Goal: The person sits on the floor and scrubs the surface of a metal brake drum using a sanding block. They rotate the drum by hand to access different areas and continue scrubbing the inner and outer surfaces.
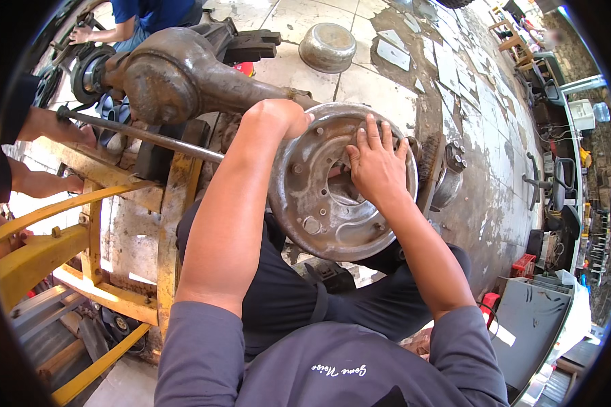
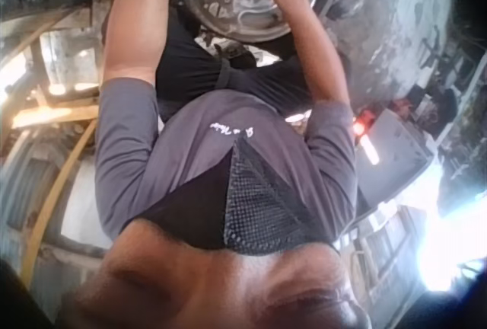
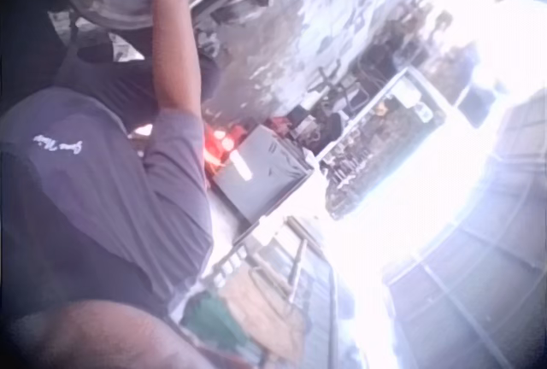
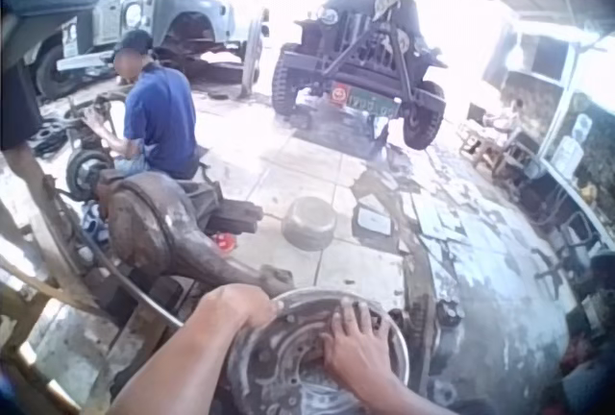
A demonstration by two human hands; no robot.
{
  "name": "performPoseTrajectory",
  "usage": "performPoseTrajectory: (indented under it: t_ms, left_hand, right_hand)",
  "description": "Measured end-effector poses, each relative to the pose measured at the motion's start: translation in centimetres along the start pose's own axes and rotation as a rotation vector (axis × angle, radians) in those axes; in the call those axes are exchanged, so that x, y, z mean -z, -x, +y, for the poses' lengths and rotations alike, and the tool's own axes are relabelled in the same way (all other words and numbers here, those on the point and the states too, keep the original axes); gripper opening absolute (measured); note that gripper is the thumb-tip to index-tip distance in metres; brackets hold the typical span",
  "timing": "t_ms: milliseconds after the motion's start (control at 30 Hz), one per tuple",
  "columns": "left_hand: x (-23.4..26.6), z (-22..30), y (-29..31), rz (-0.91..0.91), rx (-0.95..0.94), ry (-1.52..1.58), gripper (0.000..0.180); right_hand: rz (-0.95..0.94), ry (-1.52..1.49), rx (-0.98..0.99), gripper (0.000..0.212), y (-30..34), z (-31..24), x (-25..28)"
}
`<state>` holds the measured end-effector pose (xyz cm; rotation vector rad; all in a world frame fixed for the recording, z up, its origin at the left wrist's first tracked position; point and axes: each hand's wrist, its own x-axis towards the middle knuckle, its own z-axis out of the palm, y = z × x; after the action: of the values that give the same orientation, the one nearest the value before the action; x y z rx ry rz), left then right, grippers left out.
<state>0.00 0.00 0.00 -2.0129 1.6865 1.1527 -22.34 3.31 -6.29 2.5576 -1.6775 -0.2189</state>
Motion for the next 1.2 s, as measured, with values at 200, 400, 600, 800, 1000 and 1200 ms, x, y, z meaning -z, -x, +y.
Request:
performPoseTrajectory:
  t_ms: [200,400,600,800,1000,1200]
  left_hand:
    - [0.8,-0.3,0.8,-0.056,0.057,-0.035,0.058]
    - [-0.2,-0.6,-0.8,0.014,-0.053,-0.014,0.069]
    - [-0.2,-0.2,-0.6,0.018,-0.048,-0.001,0.07]
    - [0.0,0.0,-0.3,-0.012,-0.019,-0.009,0.065]
    - [0.4,0.4,0.2,-0.039,-0.008,-0.006,0.061]
    - [-0.3,-0.2,-1.0,0.023,-0.053,-0.031,0.069]
  right_hand:
    - [0.075,-0.026,-0.03,0.056,-0.8,-1.7,-1.2]
    - [0.048,0.002,-0.013,0.057,-0.3,-0.8,-0.3]
    - [0.062,-0.022,-0.016,0.056,-0.1,-0.2,-0.9]
    - [0.075,-0.024,-0.01,0.056,-0.7,-0.2,-0.8]
    - [0.029,-0.017,-0.011,0.056,0.6,-0.2,-0.1]
    - [0.05,-0.037,-0.03,0.057,0.3,-0.4,-0.9]
